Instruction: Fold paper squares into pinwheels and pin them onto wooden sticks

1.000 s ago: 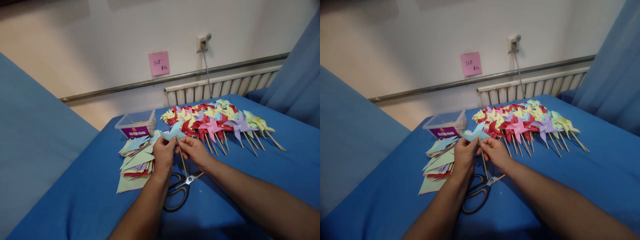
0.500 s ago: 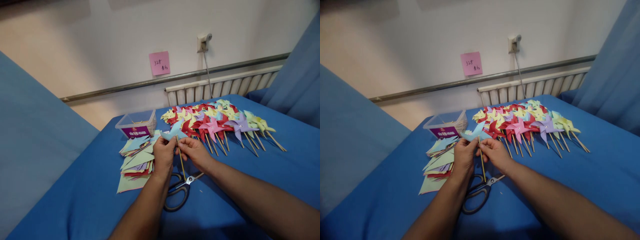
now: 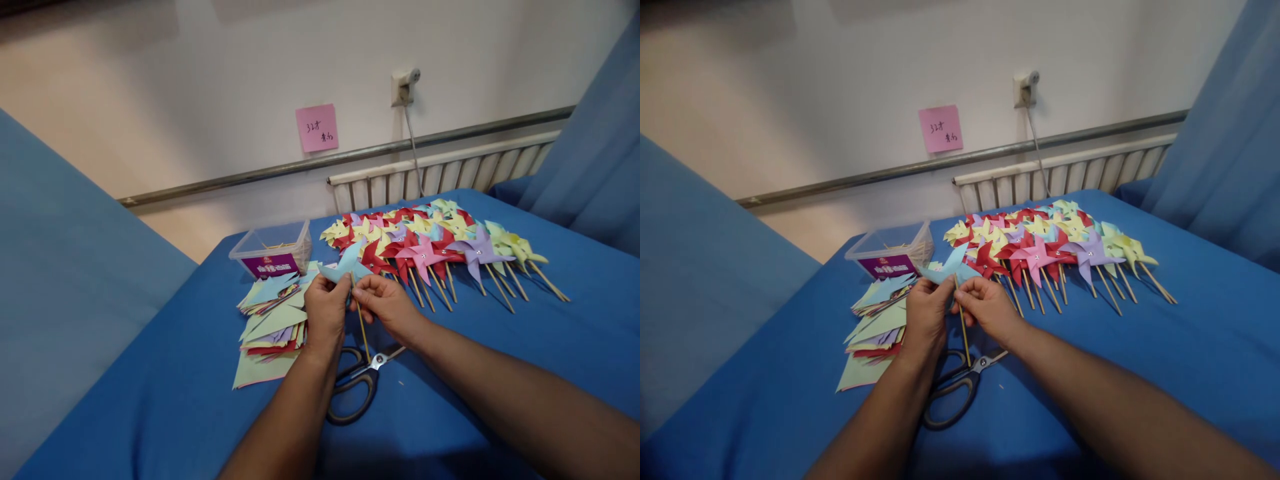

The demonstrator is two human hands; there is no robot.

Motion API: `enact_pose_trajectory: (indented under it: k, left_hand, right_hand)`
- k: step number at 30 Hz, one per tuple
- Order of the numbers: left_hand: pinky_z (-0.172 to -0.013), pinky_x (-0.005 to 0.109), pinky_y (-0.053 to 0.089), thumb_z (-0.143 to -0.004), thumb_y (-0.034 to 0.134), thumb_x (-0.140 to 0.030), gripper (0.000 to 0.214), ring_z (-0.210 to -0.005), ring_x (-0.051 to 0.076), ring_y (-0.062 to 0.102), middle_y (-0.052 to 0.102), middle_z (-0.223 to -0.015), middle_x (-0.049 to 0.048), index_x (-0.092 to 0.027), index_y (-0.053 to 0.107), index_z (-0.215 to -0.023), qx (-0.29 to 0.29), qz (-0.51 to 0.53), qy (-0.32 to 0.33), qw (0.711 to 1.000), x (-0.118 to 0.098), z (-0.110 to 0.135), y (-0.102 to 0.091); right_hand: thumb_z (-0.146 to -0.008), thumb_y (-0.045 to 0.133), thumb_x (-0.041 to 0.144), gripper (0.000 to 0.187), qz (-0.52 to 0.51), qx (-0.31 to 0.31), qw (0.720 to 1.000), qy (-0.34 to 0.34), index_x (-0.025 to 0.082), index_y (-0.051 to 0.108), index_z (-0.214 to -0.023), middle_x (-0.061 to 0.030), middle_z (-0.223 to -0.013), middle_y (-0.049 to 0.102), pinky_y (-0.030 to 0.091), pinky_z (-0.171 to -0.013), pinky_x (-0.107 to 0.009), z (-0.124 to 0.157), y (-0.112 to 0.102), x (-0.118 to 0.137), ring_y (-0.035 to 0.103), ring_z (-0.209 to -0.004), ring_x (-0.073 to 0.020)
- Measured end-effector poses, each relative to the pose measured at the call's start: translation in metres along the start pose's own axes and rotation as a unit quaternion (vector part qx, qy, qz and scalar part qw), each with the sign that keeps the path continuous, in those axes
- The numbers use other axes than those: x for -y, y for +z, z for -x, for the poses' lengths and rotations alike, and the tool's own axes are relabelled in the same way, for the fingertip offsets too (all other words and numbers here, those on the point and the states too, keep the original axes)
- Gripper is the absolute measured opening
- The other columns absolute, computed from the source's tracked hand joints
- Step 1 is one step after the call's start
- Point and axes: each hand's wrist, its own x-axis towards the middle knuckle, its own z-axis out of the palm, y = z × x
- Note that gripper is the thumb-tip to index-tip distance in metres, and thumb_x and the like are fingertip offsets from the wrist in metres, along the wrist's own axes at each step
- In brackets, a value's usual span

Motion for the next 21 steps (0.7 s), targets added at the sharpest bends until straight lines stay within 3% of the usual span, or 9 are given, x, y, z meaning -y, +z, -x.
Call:
enact_pose_trajectory:
  k: [21]
  left_hand:
    - [-0.058,0.022,0.044,-0.061,0.078,-0.027,0.024,-0.060,0.011,0.057,0.068,-0.069,0.0002,-0.012,0.067,-0.076,-0.010,0.016,-0.007,1.000,-0.0050,0.0016,0.0022]
  right_hand:
    - [-0.068,0.079,0.048,0.038,-0.008,-0.022,1.000,0.010,0.018,0.055,-0.072,0.0042,-0.059,0.066,0.037,-0.034,-0.017,-0.0019,0.0023,0.0014,0.048,-0.034,-0.0052]
